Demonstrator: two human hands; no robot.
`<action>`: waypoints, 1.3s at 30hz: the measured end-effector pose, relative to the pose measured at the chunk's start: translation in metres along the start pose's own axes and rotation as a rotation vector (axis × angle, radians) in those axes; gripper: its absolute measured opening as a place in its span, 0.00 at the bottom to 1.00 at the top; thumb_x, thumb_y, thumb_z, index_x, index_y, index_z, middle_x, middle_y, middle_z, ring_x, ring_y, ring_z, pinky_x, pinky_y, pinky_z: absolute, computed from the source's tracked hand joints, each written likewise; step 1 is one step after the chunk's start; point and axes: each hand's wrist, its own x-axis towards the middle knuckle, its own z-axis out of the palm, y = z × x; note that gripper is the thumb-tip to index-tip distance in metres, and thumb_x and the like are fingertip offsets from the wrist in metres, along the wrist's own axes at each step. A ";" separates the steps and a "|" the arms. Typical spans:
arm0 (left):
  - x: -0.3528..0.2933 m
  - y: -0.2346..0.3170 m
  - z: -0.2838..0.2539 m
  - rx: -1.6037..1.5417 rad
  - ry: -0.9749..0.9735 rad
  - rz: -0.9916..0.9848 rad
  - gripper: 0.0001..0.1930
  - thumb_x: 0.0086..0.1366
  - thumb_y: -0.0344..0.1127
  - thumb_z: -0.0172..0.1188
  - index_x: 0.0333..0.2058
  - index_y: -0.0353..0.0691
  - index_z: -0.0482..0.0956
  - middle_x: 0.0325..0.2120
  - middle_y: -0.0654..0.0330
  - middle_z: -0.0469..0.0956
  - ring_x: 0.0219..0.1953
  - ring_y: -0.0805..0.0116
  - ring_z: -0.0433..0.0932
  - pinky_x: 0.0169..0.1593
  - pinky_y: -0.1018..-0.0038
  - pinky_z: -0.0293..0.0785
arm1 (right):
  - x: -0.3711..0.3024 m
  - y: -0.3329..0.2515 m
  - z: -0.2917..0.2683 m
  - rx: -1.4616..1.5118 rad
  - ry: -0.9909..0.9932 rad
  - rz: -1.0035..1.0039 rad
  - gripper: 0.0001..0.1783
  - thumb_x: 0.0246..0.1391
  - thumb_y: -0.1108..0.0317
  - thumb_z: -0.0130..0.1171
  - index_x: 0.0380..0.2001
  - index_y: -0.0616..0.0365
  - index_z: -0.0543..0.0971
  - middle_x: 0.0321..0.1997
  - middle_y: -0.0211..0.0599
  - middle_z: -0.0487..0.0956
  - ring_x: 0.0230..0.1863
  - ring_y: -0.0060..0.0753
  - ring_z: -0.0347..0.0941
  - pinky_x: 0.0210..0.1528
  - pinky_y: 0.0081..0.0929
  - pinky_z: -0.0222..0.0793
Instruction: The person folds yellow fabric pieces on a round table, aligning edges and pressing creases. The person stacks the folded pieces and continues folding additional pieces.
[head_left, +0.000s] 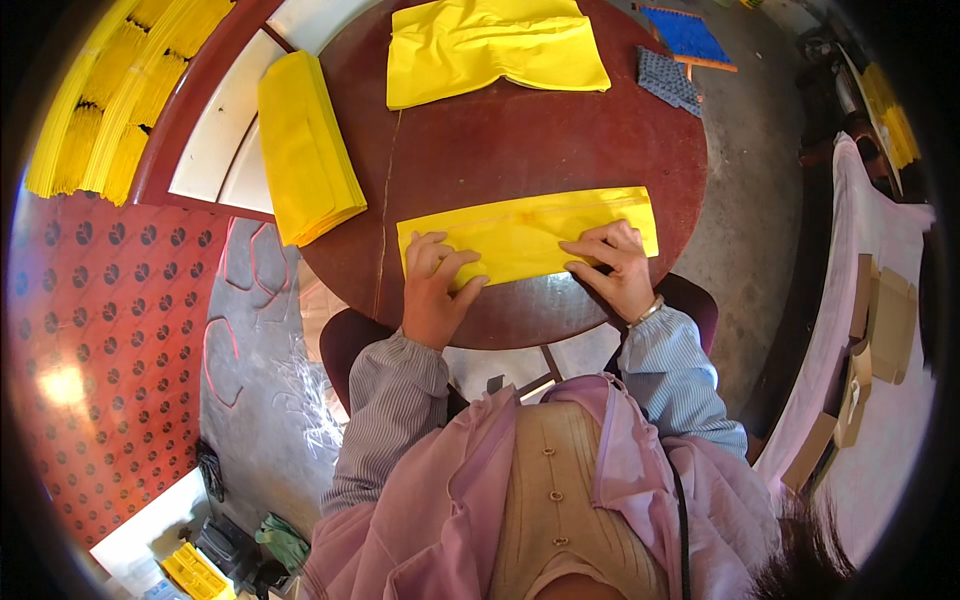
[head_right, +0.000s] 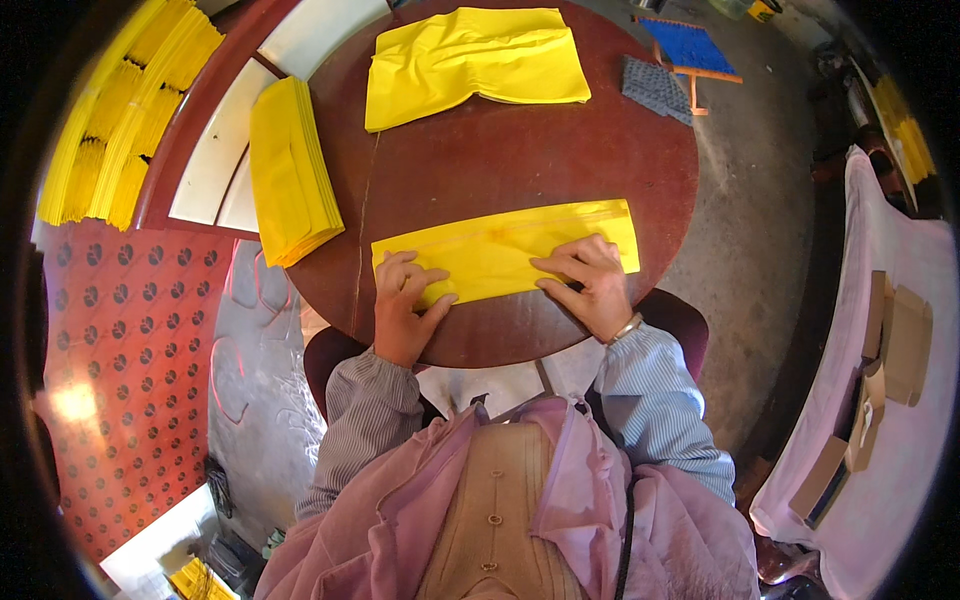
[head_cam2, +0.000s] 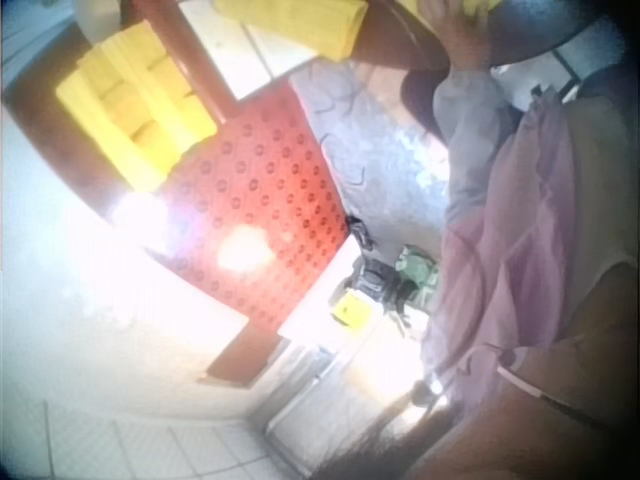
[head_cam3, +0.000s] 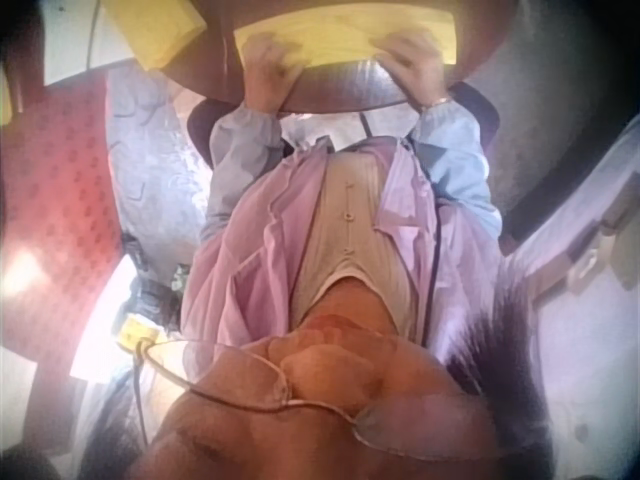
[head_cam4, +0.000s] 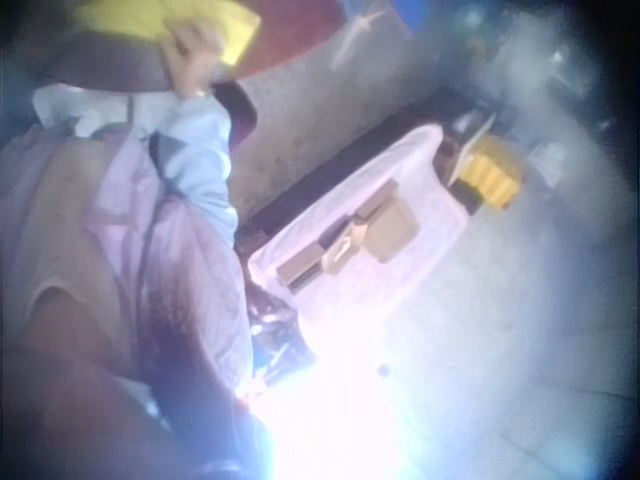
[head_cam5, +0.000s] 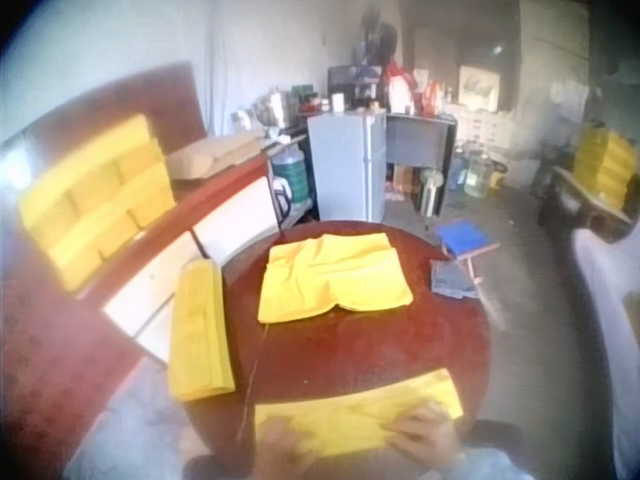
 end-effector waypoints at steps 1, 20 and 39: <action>-0.003 0.001 -0.002 0.000 0.007 0.004 0.17 0.54 0.32 0.78 0.43 0.45 0.86 0.42 0.54 0.76 0.60 0.44 0.74 0.74 0.43 0.63 | -0.003 0.001 -0.005 0.000 0.005 0.010 0.16 0.48 0.65 0.80 0.43 0.49 0.92 0.40 0.31 0.84 0.44 0.37 0.75 0.52 0.39 0.65; -0.024 0.017 -0.007 0.021 0.103 0.051 0.14 0.51 0.23 0.68 0.38 0.43 0.81 0.38 0.57 0.78 0.48 0.51 0.77 0.54 0.57 0.70 | -0.021 -0.016 -0.017 -0.120 0.070 0.113 0.12 0.51 0.65 0.78 0.40 0.48 0.91 0.44 0.29 0.85 0.49 0.38 0.76 0.56 0.39 0.66; 0.001 0.024 0.018 -0.009 -0.081 0.167 0.18 0.57 0.22 0.60 0.48 0.40 0.84 0.50 0.54 0.81 0.57 0.49 0.77 0.61 0.55 0.72 | 0.000 -0.027 -0.002 -0.354 0.036 -0.077 0.15 0.50 0.77 0.66 0.43 0.50 0.86 0.45 0.29 0.85 0.49 0.41 0.78 0.49 0.37 0.71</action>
